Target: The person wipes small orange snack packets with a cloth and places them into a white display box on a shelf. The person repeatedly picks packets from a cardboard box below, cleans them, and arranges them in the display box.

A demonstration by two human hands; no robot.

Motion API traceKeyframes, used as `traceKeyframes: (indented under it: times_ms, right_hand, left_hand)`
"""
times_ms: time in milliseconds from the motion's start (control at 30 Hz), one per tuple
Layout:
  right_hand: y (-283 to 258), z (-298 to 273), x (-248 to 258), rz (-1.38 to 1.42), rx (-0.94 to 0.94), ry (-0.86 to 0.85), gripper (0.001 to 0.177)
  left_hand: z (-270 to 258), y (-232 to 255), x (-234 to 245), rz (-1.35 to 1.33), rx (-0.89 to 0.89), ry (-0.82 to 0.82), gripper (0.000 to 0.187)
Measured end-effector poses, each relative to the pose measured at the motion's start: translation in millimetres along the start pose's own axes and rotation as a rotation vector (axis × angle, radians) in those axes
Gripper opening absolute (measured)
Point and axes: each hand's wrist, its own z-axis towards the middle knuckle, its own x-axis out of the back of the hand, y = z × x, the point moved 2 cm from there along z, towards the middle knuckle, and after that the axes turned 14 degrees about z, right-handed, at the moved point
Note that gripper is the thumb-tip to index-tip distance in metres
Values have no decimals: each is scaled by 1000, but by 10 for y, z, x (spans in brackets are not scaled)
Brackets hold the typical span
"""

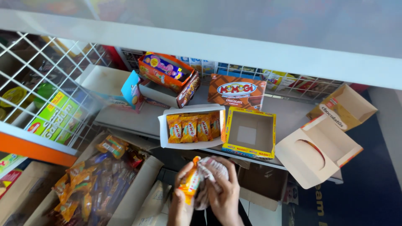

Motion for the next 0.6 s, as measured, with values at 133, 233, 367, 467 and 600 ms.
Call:
traceKeyframes:
  times_ms: [133, 233, 367, 467, 600]
  right_hand:
    - [-154, -80, -153, -82, -6, -1, 52]
    - [-136, -166, -218, -143, 83, -102, 54]
    - [-70, -41, -95, -117, -13, -67, 55]
    - [-137, -34, -85, -115, -56, -4, 55]
    - [-68, -312, -145, -142, 30, -62, 55]
  left_hand:
    - [-46, -39, 19, -155, 70, -21, 89]
    - [16, 105, 69, -267, 119, 22, 87]
    - [-12, 203, 61, -255, 139, 60, 93]
    - [-94, 92, 46, -213, 85, 35, 96]
    - [-57, 75, 82, -149, 109, 62, 100]
